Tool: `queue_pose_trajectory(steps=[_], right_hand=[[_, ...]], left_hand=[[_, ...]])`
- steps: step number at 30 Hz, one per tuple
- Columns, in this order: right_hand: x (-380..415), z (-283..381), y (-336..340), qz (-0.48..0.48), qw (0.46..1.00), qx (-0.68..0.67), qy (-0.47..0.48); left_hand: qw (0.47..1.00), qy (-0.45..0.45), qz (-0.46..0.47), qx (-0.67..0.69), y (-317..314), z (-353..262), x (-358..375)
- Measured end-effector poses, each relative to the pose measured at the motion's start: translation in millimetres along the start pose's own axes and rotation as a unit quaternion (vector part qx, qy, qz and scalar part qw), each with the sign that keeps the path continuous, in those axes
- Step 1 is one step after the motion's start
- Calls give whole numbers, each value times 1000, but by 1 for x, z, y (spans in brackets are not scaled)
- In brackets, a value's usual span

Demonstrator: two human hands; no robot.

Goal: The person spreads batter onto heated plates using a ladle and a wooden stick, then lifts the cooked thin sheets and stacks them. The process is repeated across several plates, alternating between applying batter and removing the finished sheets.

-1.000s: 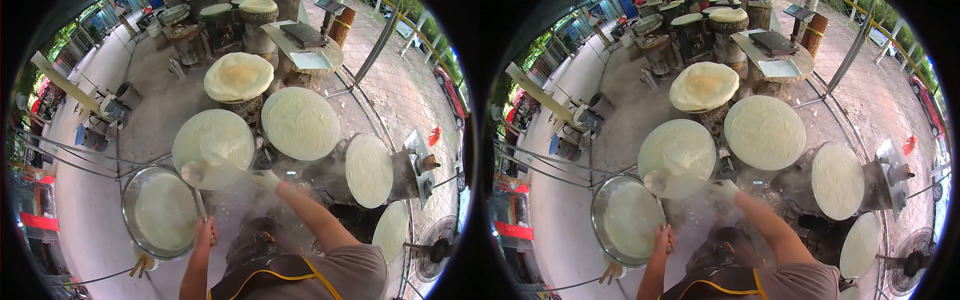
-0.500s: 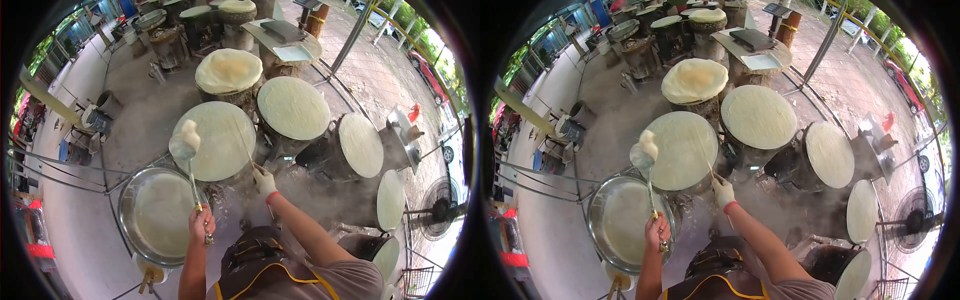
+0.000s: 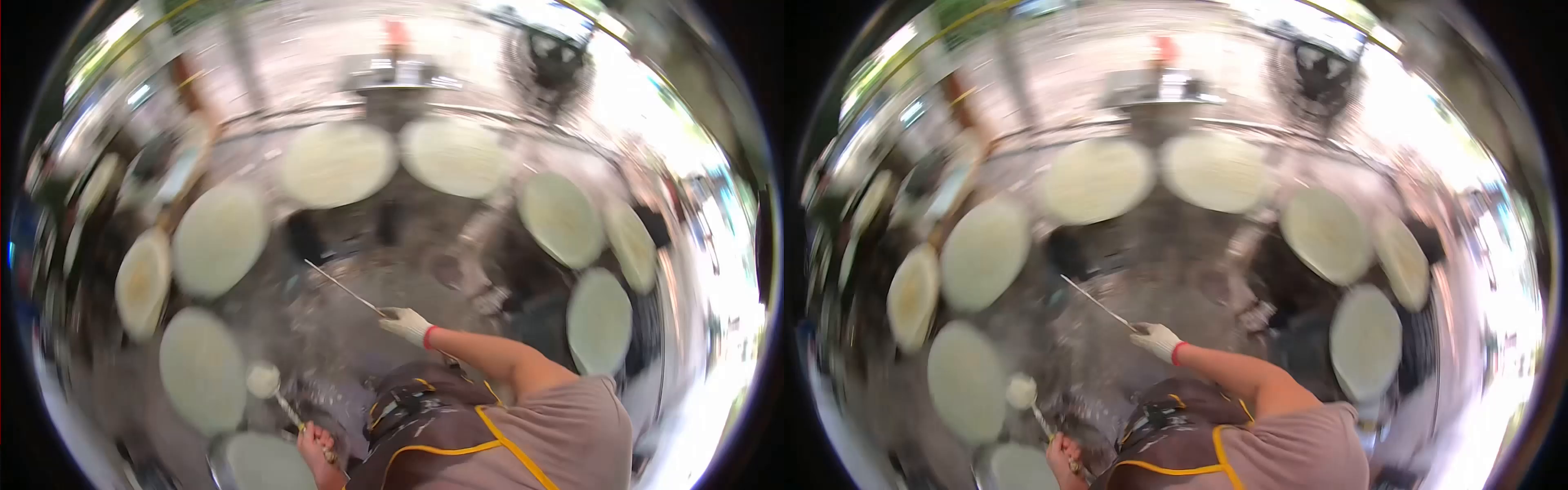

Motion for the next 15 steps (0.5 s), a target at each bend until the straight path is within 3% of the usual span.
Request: queue_pose_trajectory(steps=[3, 4, 6, 9, 10, 13, 15], right_hand=[[43, -54, 143, -170, 982, -85, 2], [62, -81, 187, -247, 956, -158, -34], [89, -148, 283, -408, 883, -223, -58], [184, -190, 412, -614, 762, -175, -106], [200, -216, 456, -649, 734, -139, -144], [245, -274, 557, -703, 654, -104, -258], [245, -306, 601, -706, 639, -156, -264]], left_hand=[[991, 91, 102, -3, -53, 36, -23], [976, 143, 150, -71, -90, 40, -3], [927, 232, 223, -192, -167, 55, 52], [923, 203, 210, -250, -219, 92, 33], [860, 347, 359, -109, -263, 116, 60], [901, 266, 284, -191, -314, 145, 61], [896, 273, 278, -211, -345, 165, 71]])
Point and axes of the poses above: each hand's wrist, its own x-axis away from the middle knuckle, its own y-axis out of the back of the hand, z = x × y, the point moved 9 cm from there along -x, towards the middle knuckle, and after that the axes turned 2 degrees about -x, right-handed, at the moved point
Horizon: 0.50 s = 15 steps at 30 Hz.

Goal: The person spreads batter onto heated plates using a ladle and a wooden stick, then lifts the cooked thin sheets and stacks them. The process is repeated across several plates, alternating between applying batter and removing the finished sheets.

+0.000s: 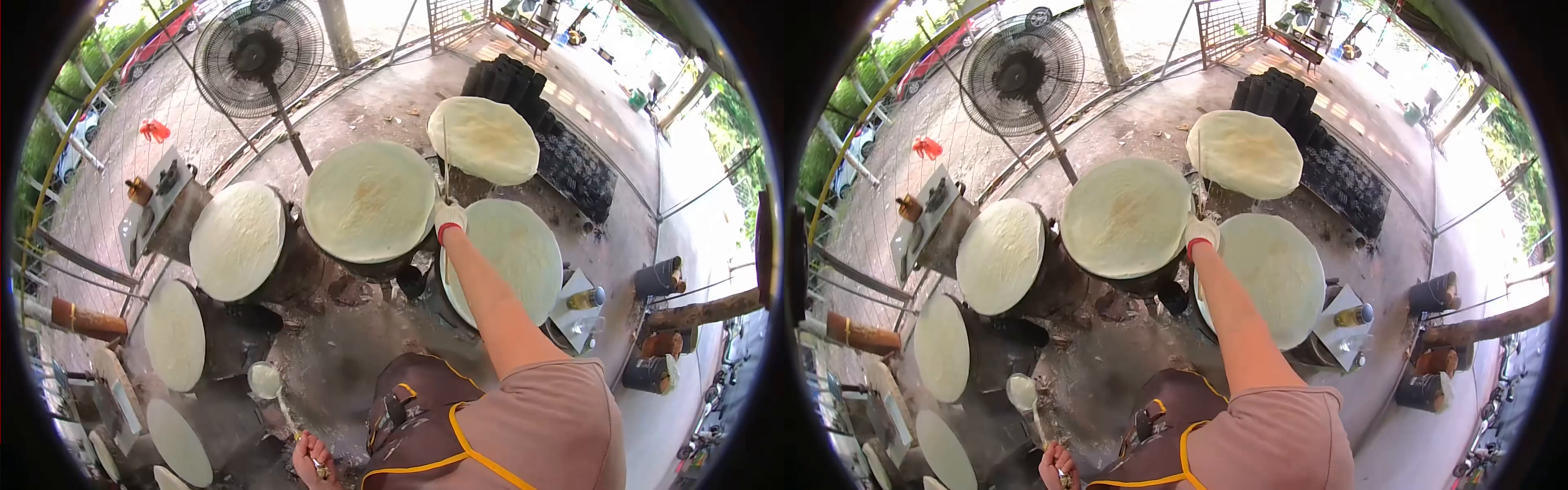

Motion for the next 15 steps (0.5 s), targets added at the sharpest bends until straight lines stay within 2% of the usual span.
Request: queue_pose_trajectory(steps=[1, 4, 7, 8, 10, 12, 14, 15], right_hand=[[-19, -2, -6, 1, 1000, -17, -20], [-28, 4, -33, 75, 993, 80, -38], [-18, 29, -37, 76, 997, 21, 13], [-15, 39, -39, 80, 996, -9, 31], [18, 82, -10, 103, 983, -142, 57], [30, 78, -17, 105, 922, -372, 9], [42, 77, 20, 72, 923, -379, 16], [45, 63, 45, 78, 894, -442, -4]], left_hand=[[1000, 5, -3, -7, -14, 1, -8], [1000, 23, 5, 4, -45, 7, -25], [999, 27, 34, -14, -59, 6, -38], [998, 28, 46, -21, -64, 3, -40], [1000, -7, 9, 6, -74, 1, -43], [1000, -16, 4, 17, -77, 0, -47], [999, 14, 31, 2, -75, -3, -60], [999, 2, 27, -25, -72, -8, -64]])
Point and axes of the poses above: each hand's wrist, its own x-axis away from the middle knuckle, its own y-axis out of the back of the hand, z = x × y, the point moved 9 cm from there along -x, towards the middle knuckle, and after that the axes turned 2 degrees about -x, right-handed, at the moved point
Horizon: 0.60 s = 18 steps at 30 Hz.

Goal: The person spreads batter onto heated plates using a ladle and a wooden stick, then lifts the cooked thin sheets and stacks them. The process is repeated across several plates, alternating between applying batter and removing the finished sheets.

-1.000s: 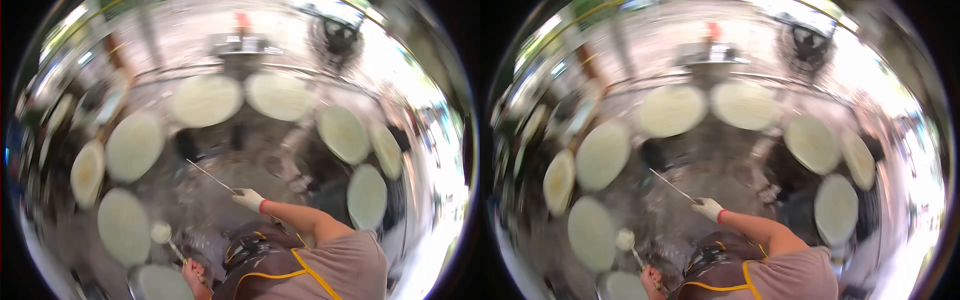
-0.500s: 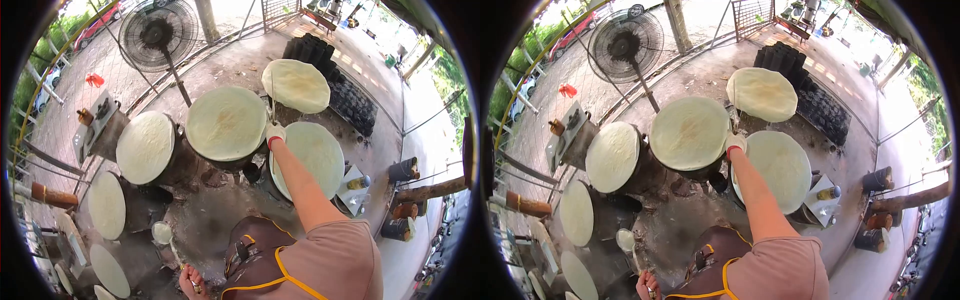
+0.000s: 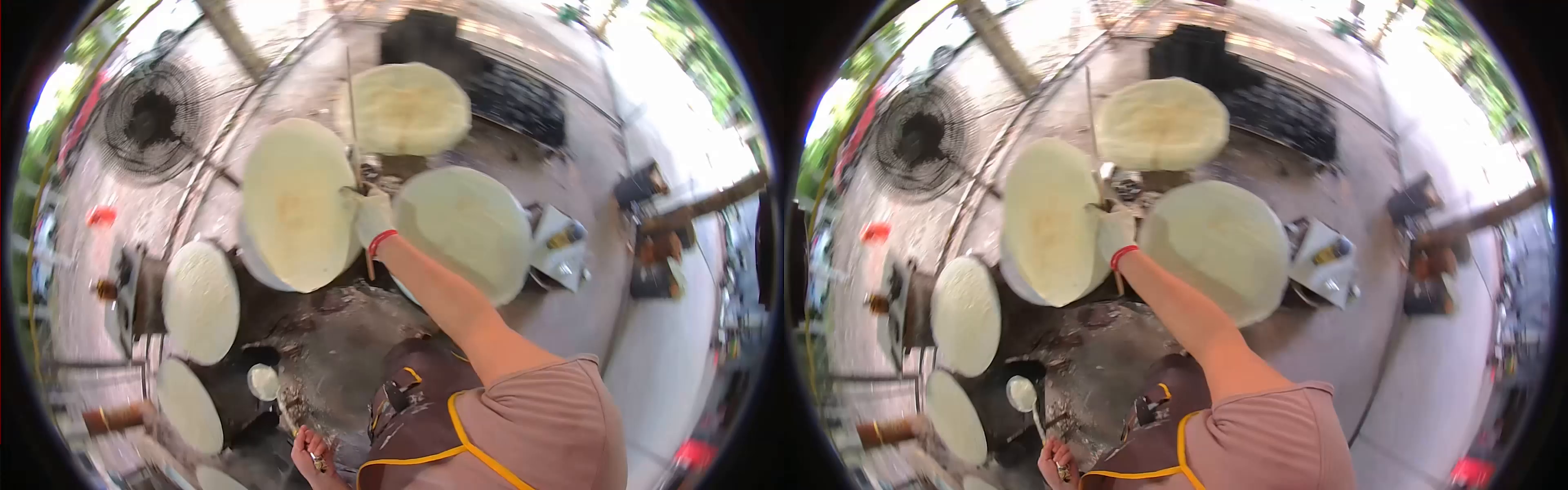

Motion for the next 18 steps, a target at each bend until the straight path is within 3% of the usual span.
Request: queue_pose_trajectory(steps=[2, 3, 4, 6, 7, 8, 11, 14, 17, 18], right_hand=[[23, 18, 48, 8, 990, -141, -15], [35, 23, 92, -20, 989, -142, -23], [50, 30, 139, -41, 988, -145, -32], [79, 42, 226, -121, 985, -121, -22], [90, 38, 270, -153, 986, -46, -46], [96, 28, 311, -184, 980, 27, -71], [77, -33, 401, -270, 958, 73, -62], [73, -1, 423, -340, 864, 361, -82], [87, 33, 421, -272, 825, 487, -93], [99, 32, 429, -294, 831, 464, -89]], left_hand=[[988, 141, 45, -50, -23, 12, 3], [974, 204, 66, -68, -31, 16, 4], [962, 259, 86, 3, -22, 19, -8], [976, 205, 58, -50, 8, 12, -40], [981, 174, 44, -76, 20, 6, -53], [969, 212, 86, -89, 12, 13, -55], [982, 96, 65, -149, -25, 28, -39], [979, 109, 32, -172, -60, 51, -6], [976, 116, 47, -180, -67, 66, 10], [976, 108, 42, -187, -63, 66, 13]])
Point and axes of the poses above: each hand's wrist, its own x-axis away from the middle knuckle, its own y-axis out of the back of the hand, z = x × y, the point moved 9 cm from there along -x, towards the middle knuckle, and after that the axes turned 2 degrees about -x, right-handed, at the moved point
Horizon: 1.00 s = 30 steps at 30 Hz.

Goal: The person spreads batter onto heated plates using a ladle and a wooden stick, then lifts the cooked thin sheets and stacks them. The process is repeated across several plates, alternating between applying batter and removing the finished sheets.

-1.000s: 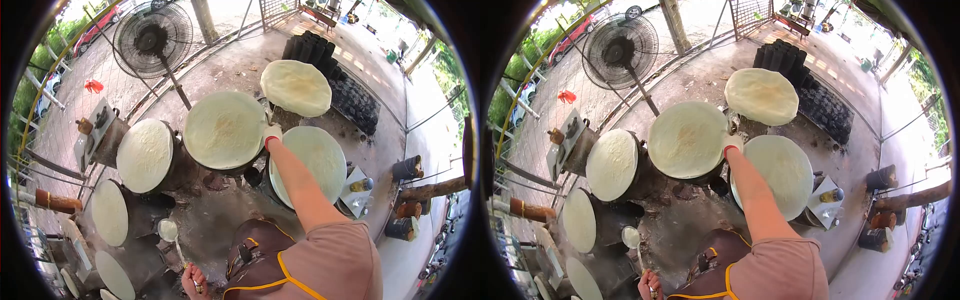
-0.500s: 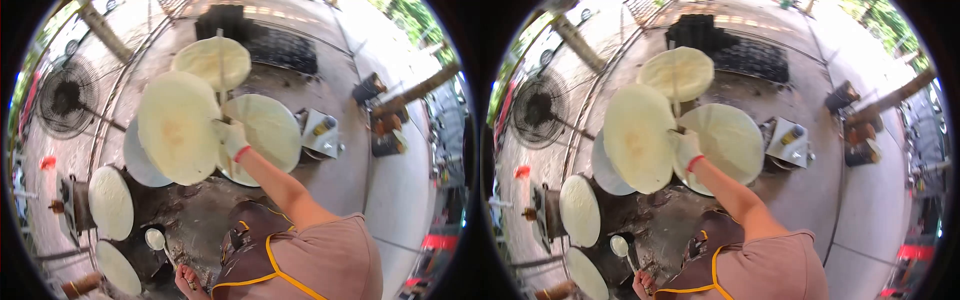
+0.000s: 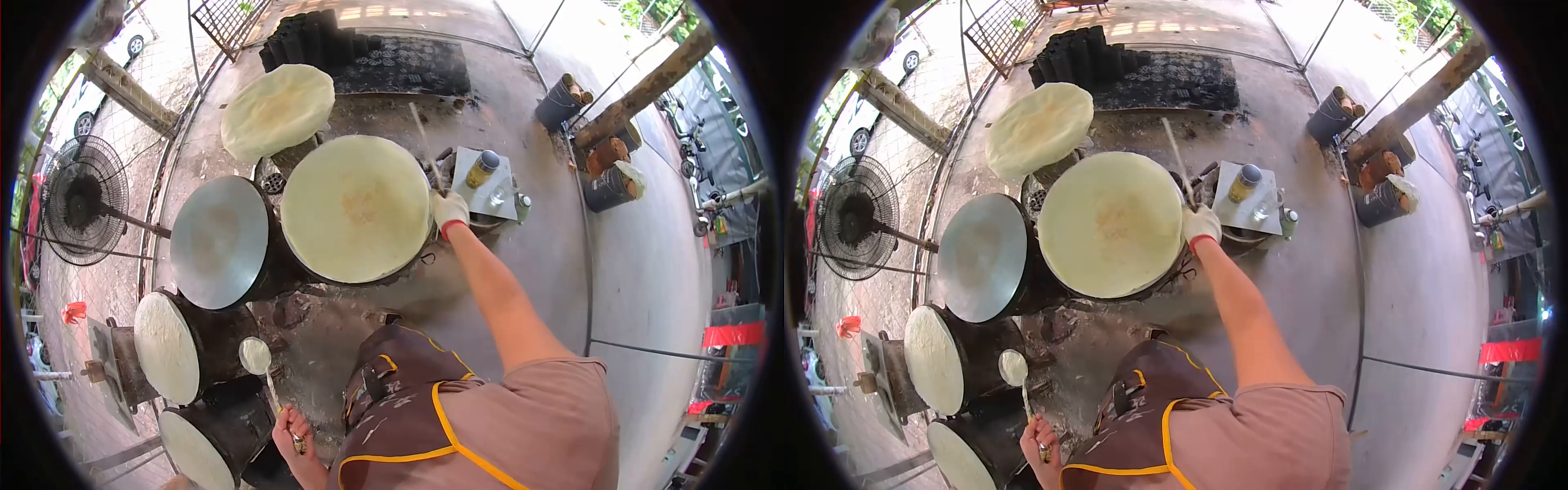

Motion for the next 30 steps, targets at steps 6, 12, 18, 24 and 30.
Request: queue_pose_trajectory(steps=[6, 12, 18, 24, 30], right_hand=[[35, -93, -62, -5, 957, -291, -7], [21, -81, -79, -70, 918, -386, -53], [19, -14, -48, 20, 985, -166, -47], [105, 153, 14, 63, 934, -298, 184], [152, 304, 104, 230, 853, -321, 340]], left_hand=[[1000, -12, -13, 6, 12, 16, 15], [1000, -12, -11, 27, 32, 18, 18], [999, -27, -12, 21, 41, 17, 26], [996, 8, 19, 84, 75, 25, 9], [987, -2, 37, 155, 76, 34, 15]])
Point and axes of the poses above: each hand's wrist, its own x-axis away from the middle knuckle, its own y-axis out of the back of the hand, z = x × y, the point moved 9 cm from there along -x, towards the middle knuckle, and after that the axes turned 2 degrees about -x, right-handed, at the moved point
